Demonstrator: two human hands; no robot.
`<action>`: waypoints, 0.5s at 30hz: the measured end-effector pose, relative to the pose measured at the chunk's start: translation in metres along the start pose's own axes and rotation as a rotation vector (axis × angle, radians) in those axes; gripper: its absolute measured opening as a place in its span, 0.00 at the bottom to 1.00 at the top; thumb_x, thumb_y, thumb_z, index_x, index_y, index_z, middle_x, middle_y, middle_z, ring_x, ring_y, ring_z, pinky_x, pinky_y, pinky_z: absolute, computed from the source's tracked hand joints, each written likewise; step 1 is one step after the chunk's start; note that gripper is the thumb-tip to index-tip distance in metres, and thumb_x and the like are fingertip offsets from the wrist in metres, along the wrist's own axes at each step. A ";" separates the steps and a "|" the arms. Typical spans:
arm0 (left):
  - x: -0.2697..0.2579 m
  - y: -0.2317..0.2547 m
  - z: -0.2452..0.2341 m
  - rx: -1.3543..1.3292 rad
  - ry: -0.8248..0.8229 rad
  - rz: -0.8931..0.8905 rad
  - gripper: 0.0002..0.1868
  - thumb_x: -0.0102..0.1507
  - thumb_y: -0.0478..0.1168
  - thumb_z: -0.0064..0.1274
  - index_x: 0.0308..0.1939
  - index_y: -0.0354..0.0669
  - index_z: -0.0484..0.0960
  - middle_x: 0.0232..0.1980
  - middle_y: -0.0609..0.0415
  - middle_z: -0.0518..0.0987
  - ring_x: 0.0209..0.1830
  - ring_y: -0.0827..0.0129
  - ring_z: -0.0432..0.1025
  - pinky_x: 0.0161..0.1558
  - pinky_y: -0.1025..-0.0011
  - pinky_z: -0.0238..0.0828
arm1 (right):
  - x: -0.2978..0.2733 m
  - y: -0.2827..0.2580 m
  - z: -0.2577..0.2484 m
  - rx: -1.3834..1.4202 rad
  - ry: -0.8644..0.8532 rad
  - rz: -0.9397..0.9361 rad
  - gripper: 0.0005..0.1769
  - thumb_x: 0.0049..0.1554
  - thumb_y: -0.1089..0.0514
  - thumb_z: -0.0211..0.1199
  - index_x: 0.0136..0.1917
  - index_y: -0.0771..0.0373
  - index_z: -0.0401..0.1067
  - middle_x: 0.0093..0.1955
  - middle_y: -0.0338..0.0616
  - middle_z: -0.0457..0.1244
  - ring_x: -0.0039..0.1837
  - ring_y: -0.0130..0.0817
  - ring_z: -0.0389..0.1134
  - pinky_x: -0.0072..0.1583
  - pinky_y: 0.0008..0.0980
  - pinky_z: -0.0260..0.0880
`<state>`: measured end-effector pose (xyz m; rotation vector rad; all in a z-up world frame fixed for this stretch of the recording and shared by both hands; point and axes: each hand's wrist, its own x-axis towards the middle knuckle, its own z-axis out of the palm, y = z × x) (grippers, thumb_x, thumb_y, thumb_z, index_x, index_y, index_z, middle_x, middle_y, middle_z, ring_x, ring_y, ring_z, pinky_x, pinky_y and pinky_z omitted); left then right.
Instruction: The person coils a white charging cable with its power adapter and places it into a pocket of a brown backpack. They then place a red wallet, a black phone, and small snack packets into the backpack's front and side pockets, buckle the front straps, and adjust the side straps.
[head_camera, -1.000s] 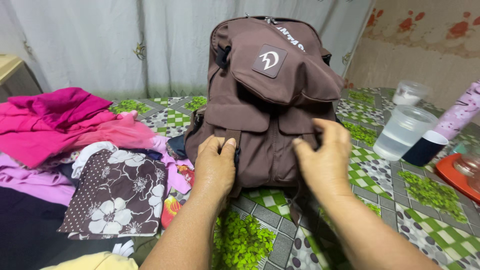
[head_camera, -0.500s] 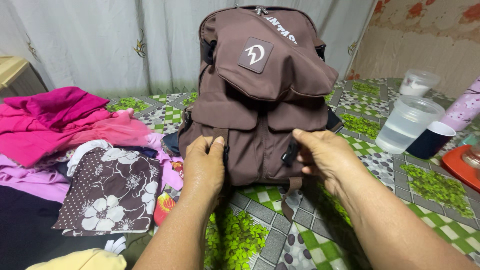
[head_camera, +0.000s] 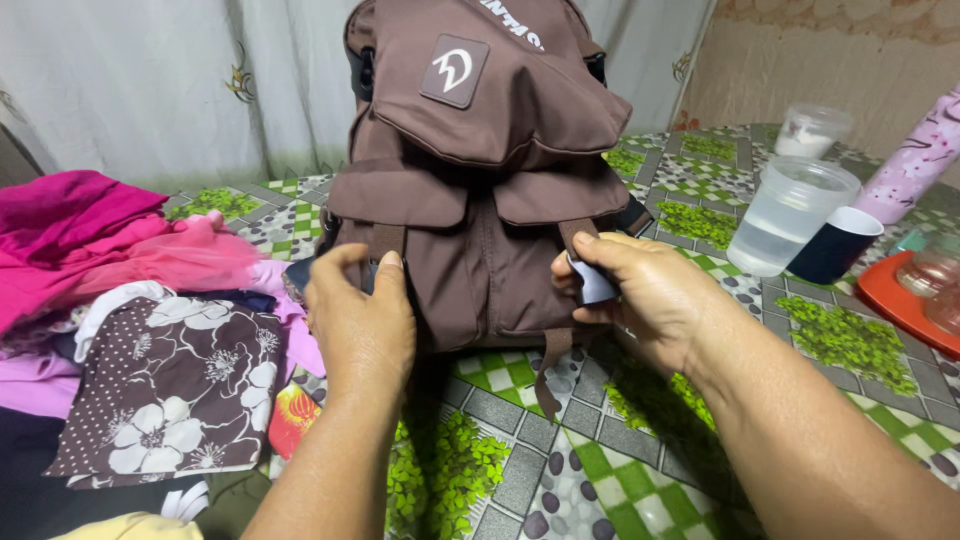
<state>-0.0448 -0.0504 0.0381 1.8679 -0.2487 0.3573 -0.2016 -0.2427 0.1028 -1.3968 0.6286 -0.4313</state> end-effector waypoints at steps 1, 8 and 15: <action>-0.004 -0.003 0.002 0.005 0.045 0.043 0.34 0.61 0.53 0.61 0.65 0.38 0.70 0.64 0.35 0.71 0.65 0.45 0.65 0.66 0.54 0.57 | 0.001 0.003 0.000 -0.115 -0.001 -0.069 0.14 0.62 0.48 0.59 0.46 0.60 0.77 0.44 0.37 0.71 0.49 0.31 0.68 0.53 0.38 0.68; -0.026 -0.014 0.023 -0.075 0.005 0.033 0.59 0.52 0.57 0.71 0.75 0.33 0.54 0.73 0.30 0.59 0.73 0.41 0.55 0.69 0.54 0.52 | 0.012 0.005 -0.023 -1.160 0.082 -1.075 0.13 0.60 0.49 0.59 0.46 0.55 0.81 0.58 0.51 0.64 0.69 0.51 0.55 0.73 0.48 0.51; -0.009 -0.006 0.012 -0.091 -0.129 -0.039 0.56 0.49 0.54 0.72 0.73 0.39 0.59 0.67 0.36 0.69 0.65 0.50 0.66 0.65 0.60 0.61 | 0.014 -0.020 -0.027 -1.102 -0.146 -0.866 0.16 0.60 0.49 0.54 0.41 0.56 0.80 0.48 0.43 0.66 0.61 0.41 0.60 0.68 0.38 0.53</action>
